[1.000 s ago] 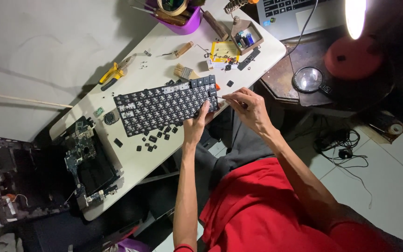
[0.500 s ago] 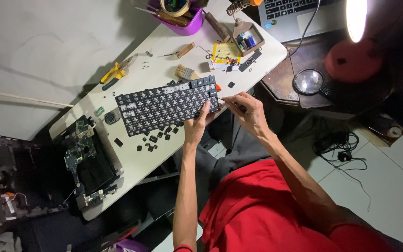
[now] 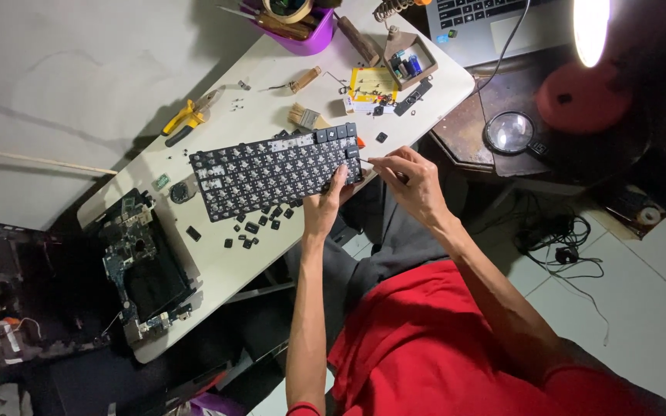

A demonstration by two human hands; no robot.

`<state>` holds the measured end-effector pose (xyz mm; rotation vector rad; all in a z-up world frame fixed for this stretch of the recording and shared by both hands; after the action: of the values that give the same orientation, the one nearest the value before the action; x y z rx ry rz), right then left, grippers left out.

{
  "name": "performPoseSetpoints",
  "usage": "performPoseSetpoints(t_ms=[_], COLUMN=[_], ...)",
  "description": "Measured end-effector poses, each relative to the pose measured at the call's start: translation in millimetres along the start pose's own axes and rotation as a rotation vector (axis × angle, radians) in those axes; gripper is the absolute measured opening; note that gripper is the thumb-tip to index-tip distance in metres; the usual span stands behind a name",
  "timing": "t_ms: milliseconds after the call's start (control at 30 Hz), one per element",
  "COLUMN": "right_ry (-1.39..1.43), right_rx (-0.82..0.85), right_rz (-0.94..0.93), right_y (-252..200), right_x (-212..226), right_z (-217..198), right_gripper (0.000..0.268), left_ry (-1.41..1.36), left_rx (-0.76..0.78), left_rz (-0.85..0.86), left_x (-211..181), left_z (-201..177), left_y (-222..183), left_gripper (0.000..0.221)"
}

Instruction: Repairing a laptop keyboard by inspecting it with a magnifying glass and reattaching key caps.

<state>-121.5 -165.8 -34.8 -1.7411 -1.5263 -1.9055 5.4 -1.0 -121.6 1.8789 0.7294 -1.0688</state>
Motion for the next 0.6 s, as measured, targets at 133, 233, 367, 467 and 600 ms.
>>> performPoseSetpoints(t_ms=[133,233,367,467,600], right_ry=[-0.007,-0.003,0.033,0.049,0.063], right_rx=[0.033,0.046,0.074,0.098,0.116], right_rz=[0.009,0.007,0.017,0.025,0.019], right_y=[1,-2,1,8,11], right_x=[2,-5,-11,-5,-7], right_z=[-1,-1,-6,-11,-12], right_gripper=[0.013,0.014,0.015,0.013,0.012], left_ry=[0.164,0.225,0.611,0.541,0.563], left_rx=[0.056,0.063,0.114,0.107,0.097], left_rz=[0.142,0.195,0.450,0.405,0.400], left_x=[-11,1,41,46,34], left_z=[-16,-18,-14,-13,-12], left_y=[6,2,-5,-7,-8], left_gripper=[0.035,0.038,0.048,0.044,0.041])
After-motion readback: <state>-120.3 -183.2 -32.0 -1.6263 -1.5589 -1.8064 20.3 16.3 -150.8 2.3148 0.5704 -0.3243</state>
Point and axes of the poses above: each hand's wrist, its own y-axis towards the middle knuckle, its own z-axis out of the palm, x = y × z, the point moved 1 cm from there along y, towards the middle knuckle, and after that the axes turned 3 degrees about -z, right-handed, at the moved point
